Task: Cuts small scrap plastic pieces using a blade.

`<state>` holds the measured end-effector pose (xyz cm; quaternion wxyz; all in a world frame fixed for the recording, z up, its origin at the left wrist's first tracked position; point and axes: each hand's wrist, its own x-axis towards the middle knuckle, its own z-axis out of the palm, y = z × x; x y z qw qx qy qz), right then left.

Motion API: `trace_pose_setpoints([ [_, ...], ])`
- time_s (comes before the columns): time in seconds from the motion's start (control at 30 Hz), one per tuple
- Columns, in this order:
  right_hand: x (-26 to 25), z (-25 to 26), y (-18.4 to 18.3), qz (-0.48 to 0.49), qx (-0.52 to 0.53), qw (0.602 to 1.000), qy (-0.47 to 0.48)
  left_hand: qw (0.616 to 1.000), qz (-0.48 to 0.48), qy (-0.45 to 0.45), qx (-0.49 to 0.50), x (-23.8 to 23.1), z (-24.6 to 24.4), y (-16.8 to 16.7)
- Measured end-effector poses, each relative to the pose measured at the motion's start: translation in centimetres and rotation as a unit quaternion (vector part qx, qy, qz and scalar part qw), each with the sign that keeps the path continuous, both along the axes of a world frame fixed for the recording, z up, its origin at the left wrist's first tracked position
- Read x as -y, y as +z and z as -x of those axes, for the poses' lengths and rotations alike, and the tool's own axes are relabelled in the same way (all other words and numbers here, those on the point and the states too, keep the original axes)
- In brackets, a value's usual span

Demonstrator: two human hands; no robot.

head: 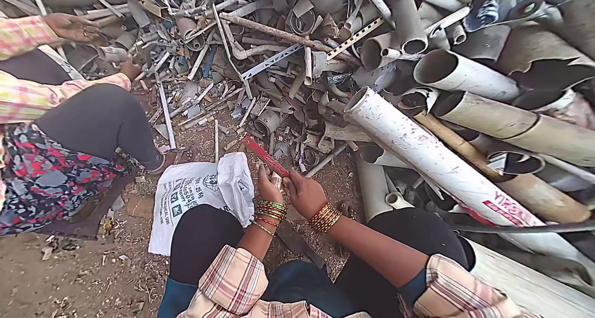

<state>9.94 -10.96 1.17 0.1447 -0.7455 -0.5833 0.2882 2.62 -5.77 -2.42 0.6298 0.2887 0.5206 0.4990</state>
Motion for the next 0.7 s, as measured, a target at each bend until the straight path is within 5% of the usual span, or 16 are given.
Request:
trace_pose_setpoints([
  [0.33,0.9,0.2,-0.4,-0.046,-0.081,0.995,0.022,0.996,-0.072,0.048,-0.003,-0.8,-0.6,-1.8],
  [0.43,1.3,-0.7,-0.3,-0.09,-0.113,0.989,-0.001,0.999,-0.036,0.014,0.017,-0.6,-0.6,0.8],
  [0.7,0.9,-1.2,-0.2,-0.004,-0.113,0.994,0.004,0.999,-0.047,-0.007,-0.001,0.1,-0.7,0.9],
])
